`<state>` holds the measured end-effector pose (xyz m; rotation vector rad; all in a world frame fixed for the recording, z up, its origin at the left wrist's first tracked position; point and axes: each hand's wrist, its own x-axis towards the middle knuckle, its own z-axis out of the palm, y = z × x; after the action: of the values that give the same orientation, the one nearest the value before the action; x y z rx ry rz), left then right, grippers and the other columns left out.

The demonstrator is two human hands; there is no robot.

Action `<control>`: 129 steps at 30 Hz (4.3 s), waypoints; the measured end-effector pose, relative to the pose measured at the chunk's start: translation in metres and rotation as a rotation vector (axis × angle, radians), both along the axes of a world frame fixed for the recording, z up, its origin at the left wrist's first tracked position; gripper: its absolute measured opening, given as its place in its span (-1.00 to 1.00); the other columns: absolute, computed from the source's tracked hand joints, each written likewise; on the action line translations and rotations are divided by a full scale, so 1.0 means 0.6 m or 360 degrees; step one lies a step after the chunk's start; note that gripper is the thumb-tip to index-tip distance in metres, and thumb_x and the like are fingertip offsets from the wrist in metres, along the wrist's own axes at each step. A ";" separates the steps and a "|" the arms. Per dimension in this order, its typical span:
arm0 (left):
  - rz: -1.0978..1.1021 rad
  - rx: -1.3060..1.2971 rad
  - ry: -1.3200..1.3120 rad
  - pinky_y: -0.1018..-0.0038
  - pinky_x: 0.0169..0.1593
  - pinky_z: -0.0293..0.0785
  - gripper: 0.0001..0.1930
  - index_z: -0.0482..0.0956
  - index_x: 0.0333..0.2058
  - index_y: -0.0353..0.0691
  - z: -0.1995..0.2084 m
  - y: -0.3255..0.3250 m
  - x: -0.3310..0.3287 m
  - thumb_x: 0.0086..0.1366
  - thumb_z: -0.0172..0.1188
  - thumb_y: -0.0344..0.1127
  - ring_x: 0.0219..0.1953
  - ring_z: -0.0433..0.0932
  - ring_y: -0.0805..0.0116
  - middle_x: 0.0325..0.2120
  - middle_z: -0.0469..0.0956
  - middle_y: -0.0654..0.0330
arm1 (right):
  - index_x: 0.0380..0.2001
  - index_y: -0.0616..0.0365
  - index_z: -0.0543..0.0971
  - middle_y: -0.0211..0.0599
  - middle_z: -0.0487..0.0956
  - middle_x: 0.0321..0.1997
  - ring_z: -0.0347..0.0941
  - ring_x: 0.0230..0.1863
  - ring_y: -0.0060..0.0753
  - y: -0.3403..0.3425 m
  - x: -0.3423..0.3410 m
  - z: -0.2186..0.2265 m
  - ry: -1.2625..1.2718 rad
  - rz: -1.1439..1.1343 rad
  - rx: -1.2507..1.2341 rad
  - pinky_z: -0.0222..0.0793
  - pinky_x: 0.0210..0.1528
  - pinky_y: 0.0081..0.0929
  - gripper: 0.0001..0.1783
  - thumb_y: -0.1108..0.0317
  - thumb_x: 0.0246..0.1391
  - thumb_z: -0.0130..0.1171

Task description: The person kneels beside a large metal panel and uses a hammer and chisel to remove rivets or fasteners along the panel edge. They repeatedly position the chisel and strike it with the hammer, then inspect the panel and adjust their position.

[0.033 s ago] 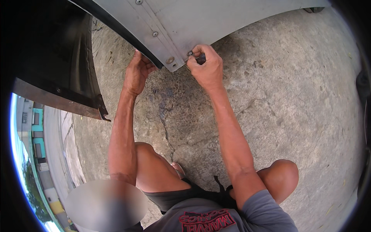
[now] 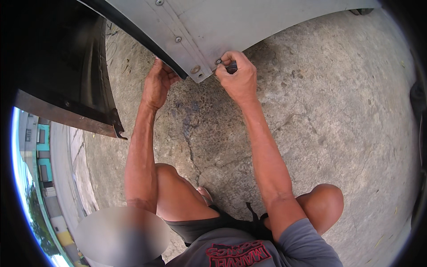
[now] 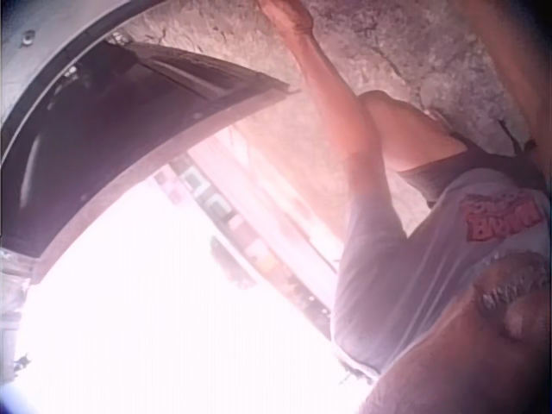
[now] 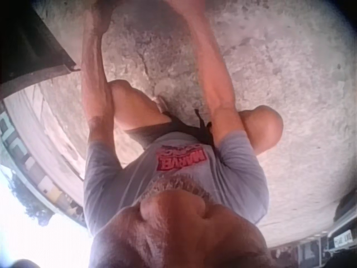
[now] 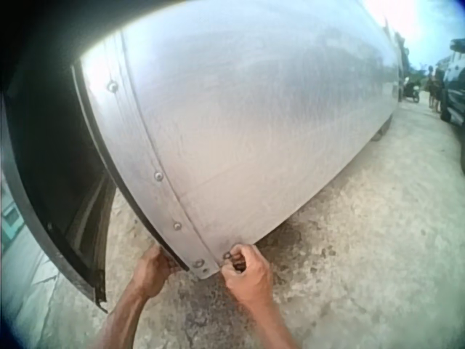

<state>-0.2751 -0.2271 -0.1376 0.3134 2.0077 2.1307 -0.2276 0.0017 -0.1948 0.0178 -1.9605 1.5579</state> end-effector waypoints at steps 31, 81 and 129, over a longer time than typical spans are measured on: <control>-0.0978 0.0831 -0.0567 0.15 0.31 0.49 -0.44 0.42 0.31 -0.07 -0.221 -0.037 -0.223 0.47 0.06 0.10 0.21 0.56 0.15 0.24 0.54 0.15 | -0.23 0.27 0.68 -0.19 0.70 -0.31 0.66 -0.34 -0.33 -0.031 0.006 0.004 0.0042 -0.0302 -0.0060 0.57 -0.29 -0.31 -0.78 0.39 0.08 0.43; -0.0505 0.0887 -0.1146 0.19 0.23 0.61 -0.57 0.50 0.22 -0.13 -0.217 -0.021 -0.261 0.51 0.08 -0.06 0.13 0.63 0.19 0.15 0.60 0.12 | -0.14 0.24 0.62 -0.12 0.68 -0.24 0.68 -0.33 -0.16 -0.037 0.011 0.003 -0.0010 -0.0273 0.0103 0.61 -0.30 -0.23 -0.73 0.33 0.16 0.38; -0.0358 0.0308 -0.0221 0.35 -0.03 0.68 -0.85 0.73 -0.17 -0.26 0.011 -0.074 -0.134 0.38 0.22 -0.58 -0.17 0.73 0.37 -0.17 0.75 0.17 | -0.19 0.25 0.66 -0.15 0.72 -0.38 0.72 -0.32 -0.19 -0.111 0.057 0.077 -0.0296 -0.0107 0.0034 0.58 -0.23 -0.22 -0.69 0.23 0.12 0.39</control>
<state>-0.3552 -0.2716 -0.1310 0.3886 1.6129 2.1420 -0.1936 -0.0648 -0.1488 -0.1886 -2.0974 1.5425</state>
